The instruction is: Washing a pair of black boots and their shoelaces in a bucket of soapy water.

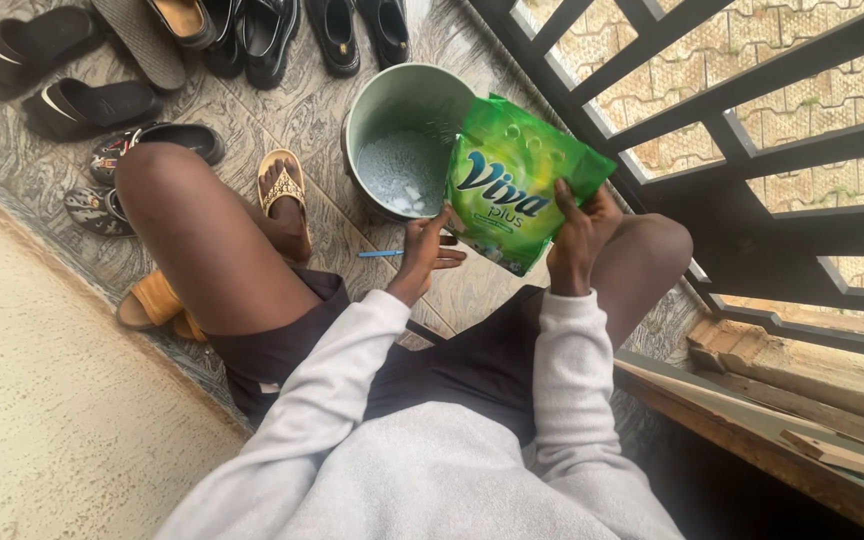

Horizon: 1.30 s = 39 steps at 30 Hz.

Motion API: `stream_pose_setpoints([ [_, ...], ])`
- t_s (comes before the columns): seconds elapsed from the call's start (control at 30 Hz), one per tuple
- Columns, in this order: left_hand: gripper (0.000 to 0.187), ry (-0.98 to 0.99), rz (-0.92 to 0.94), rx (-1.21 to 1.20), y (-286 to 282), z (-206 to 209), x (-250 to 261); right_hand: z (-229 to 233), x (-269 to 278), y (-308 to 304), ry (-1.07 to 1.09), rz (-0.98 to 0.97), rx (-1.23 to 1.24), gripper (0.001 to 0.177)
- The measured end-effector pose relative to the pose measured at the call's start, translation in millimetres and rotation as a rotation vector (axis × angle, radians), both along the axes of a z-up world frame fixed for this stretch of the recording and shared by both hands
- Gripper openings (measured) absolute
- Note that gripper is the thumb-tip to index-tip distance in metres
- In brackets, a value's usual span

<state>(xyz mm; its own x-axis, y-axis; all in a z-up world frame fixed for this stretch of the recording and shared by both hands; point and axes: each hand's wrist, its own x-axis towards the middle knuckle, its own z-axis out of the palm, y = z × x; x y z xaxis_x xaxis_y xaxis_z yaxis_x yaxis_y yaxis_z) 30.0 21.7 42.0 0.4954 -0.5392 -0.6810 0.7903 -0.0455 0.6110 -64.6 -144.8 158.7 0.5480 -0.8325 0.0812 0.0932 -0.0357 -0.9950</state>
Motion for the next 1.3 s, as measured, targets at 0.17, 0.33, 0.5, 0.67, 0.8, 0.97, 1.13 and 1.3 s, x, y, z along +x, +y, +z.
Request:
stream_pose_setpoints([
  [0.17, 0.054, -0.277, 0.036, 0.057, -4, 52, 3, -15, -9, 18, 0.040, -0.096, -0.080, 0.012],
  [0.33, 0.062, -0.986, -0.156, 0.173, -38, 136, 18, -14, 5, 45, -0.166, -0.193, -0.002, 0.014],
  [0.5, 0.066, -1.246, -0.383, 0.373, -87, 173, 67, -38, 12, 54, -0.060, -0.147, -0.111, 0.012],
  [0.67, 0.044, -1.569, -0.437, 0.528, -109, 151, 96, -44, 23, 76, -0.050, -0.056, -0.161, 0.014],
  [0.8, 0.015, -1.569, -0.572, 0.650, -93, 129, 101, -57, 24, 88, 0.028, 0.026, -0.069, 0.011],
  [0.97, 0.046, -1.474, -0.479, 0.775, -71, 116, 103, -37, 34, 97, -0.006, 0.094, -0.108, 0.015],
  [1.13, 0.074, -1.744, -0.146, 0.412, -59, 100, 102, -49, 33, 101, 0.070, 0.141, -0.178, 0.008],
  [1.3, 0.045, -1.622, -0.175, 0.343, -48, 118, 101, -30, 37, 111, 0.105, 0.131, -0.337, 0.009],
])
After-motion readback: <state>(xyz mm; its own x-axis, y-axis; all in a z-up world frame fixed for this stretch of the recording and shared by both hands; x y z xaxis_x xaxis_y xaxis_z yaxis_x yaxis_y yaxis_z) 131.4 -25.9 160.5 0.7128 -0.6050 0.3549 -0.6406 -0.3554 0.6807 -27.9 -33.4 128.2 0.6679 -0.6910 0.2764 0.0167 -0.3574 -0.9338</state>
